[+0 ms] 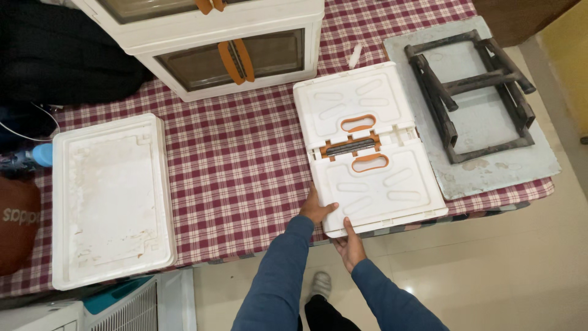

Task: The person assembles white plastic storage containers by inserting a frame into the base, placing a lid on top, and stacking multiple units. They then open one container, remove the frame, and reinsert it before closing the lid again.

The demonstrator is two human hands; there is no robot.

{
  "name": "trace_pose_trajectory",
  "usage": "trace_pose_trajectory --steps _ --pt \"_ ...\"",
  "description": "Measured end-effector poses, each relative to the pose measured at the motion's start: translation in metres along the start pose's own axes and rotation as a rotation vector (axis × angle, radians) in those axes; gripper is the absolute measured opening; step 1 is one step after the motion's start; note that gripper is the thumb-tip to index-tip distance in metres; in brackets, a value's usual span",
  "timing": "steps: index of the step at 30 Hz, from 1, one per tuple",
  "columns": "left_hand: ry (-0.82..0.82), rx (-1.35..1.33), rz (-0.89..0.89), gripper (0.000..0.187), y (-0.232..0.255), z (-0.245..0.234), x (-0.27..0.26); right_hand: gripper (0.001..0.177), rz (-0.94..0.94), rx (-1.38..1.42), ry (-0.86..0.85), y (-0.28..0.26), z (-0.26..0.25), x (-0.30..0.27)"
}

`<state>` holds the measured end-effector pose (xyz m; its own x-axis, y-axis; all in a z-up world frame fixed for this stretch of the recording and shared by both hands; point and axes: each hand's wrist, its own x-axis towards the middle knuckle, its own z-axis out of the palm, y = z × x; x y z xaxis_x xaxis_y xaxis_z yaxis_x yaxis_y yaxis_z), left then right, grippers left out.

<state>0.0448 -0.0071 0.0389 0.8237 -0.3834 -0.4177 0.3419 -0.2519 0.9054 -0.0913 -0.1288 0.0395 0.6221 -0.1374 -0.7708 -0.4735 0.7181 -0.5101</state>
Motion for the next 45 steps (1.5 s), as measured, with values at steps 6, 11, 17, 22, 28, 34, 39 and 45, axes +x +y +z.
trace_pose_trajectory --steps 6,11,17,22,28,34,39,45 --pt "0.202 0.177 -0.139 0.097 0.011 0.019 -0.031 0.078 0.016 -0.026 0.015 -0.007 0.007 -0.011" --pt "0.345 0.003 -0.141 0.089 -0.008 0.003 -0.083 0.086 -0.011 0.034 0.045 0.024 0.03 -0.02" --pt "0.828 -0.353 -0.071 0.072 -0.05 -0.083 -0.129 0.088 0.228 -0.105 -0.154 0.079 0.079 -0.021" --pt "1.164 -0.319 0.017 0.053 -0.082 -0.17 -0.18 0.077 0.27 -0.477 -0.219 0.111 0.137 -0.019" --pt "1.295 -0.342 -0.01 0.047 -0.111 -0.268 -0.242 0.065 0.227 -0.677 -0.279 0.179 0.228 -0.024" --pt "1.3 -0.446 -0.085 0.049 -0.147 -0.335 -0.289 0.059 0.116 -0.9 -0.362 0.25 0.307 -0.019" --pt "1.294 -0.617 -0.138 0.051 -0.166 -0.368 -0.316 0.057 -0.129 -1.105 -0.335 0.294 0.352 -0.021" --pt "1.141 -0.611 -0.286 0.052 -0.179 -0.381 -0.341 0.042 -0.177 -1.473 -0.292 0.304 0.368 -0.021"
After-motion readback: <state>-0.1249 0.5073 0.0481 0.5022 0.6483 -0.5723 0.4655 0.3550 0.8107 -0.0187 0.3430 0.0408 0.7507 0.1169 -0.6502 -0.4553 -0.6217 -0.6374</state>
